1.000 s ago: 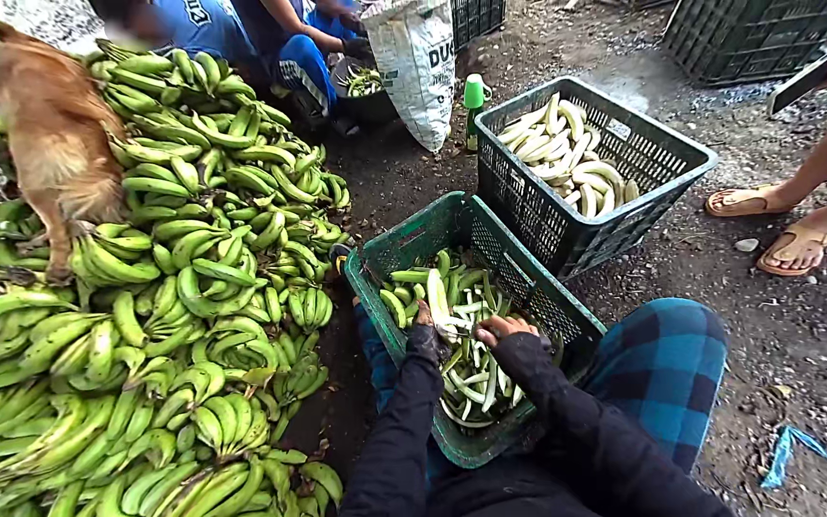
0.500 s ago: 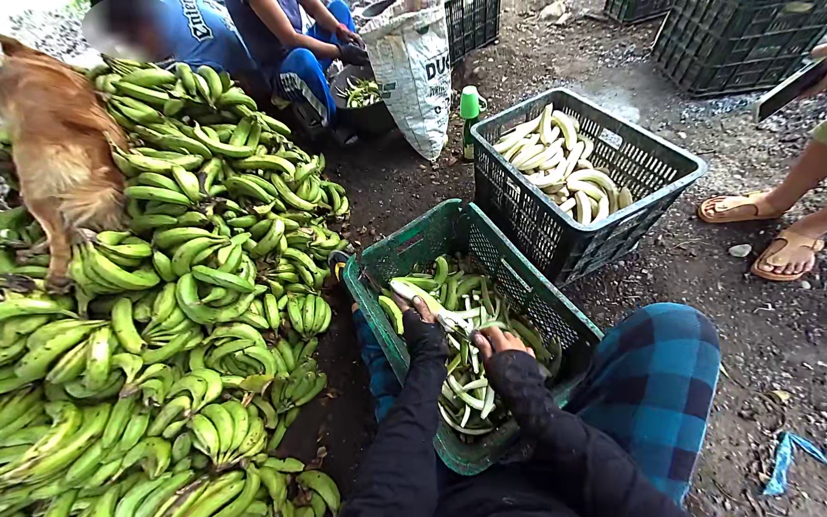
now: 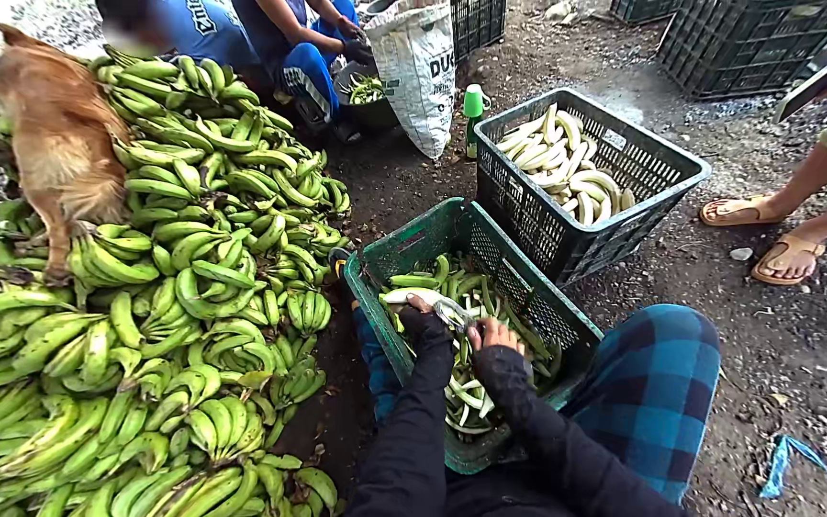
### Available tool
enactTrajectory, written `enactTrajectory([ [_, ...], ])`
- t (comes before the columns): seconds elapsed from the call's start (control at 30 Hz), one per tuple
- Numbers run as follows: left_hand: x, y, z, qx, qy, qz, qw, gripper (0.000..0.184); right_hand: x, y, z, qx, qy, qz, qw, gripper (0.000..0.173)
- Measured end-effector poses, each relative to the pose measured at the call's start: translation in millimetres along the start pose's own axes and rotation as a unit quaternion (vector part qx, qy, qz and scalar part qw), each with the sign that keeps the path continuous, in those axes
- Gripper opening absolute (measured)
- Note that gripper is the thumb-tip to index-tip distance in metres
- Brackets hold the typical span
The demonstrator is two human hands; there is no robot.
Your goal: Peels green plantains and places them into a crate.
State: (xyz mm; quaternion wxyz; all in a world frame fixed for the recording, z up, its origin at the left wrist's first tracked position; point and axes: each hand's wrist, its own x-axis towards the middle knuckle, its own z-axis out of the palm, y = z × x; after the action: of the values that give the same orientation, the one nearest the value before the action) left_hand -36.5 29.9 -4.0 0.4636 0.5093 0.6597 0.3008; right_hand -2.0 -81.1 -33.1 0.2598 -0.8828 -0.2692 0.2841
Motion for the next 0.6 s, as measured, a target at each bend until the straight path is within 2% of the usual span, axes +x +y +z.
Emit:
enactTrajectory([
  [0.03, -2.0, 9.9, -1.7, -0.004, -0.01, -0.019, 1.0, 0.044, -3.3, 0.3, -0.8, 0.004, -0.008, 0.009, 1.0, 0.053],
  [0.07, -0.7, 6.9, 0.0, -0.031, -0.035, -0.005, 0.999, 0.037, -0.3, -1.1, -6.0, 0.005, -0.008, 0.001, 1.0, 0.052],
  [0.1, -0.4, -4.1, -2.1, -0.059, -0.106, 0.041, 0.992, 0.034, 8.4, -3.1, -14.4, 0.004, -0.004, -0.023, 1.0, 0.052],
  [0.13, 6.1, -24.0, -6.3, -0.058, -0.209, 0.119, 0.969, 0.034, 23.8, -2.9, -21.6, 0.002, 0.015, -0.06, 0.998, 0.051],
  [0.2, 23.8, -49.2, -16.4, -0.031, -0.401, 0.222, 0.888, 0.041, 66.4, 0.6, -36.9, -0.015, 0.031, -0.119, 0.992, 0.049],
  [0.23, 29.7, -54.2, -20.5, -0.021, -0.456, 0.231, 0.859, 0.048, 87.1, 0.3, -45.4, -0.023, 0.016, -0.133, 0.991, 0.048],
  [0.27, 30.0, -56.4, -22.9, -0.034, -0.463, 0.214, 0.859, 0.047, 102.5, -2.2, -51.3, -0.026, 0.004, -0.141, 0.99, 0.048],
  [0.3, 26.0, -57.0, -23.2, -0.071, -0.435, 0.178, 0.88, 0.042, 106.5, -7.5, -55.1, -0.023, -0.003, -0.142, 0.99, 0.047],
  [0.37, 16.3, -55.8, -13.3, -0.135, -0.286, 0.115, 0.942, 0.039, 87.1, -14.8, -46.9, -0.005, 0.021, -0.15, 0.988, 0.047],
  [0.4, 14.7, -53.3, -5.2, -0.14, -0.199, 0.076, 0.967, 0.044, 68.6, -14.1, -35.5, 0.003, 0.032, -0.144, 0.989, 0.047],
  [0.47, 19.2, -48.4, 11.9, -0.142, -0.086, -0.026, 0.986, 0.055, 36.3, 0.7, -5.8, 0.011, 0.04, -0.111, 0.993, 0.05],
  [0.53, 34.3, -58.0, 26.3, -0.144, -0.06, -0.069, 0.985, 0.059, 14.7, 17.2, 11.8, 0.023, 0.049, -0.076, 0.996, 0.049],
  [0.6, 29.4, -56.6, 23.3, -0.156, -0.121, -0.055, 0.979, 0.054, 11.3, 21.7, 9.4, 0.037, 0.058, -0.078, 0.995, 0.046],
])
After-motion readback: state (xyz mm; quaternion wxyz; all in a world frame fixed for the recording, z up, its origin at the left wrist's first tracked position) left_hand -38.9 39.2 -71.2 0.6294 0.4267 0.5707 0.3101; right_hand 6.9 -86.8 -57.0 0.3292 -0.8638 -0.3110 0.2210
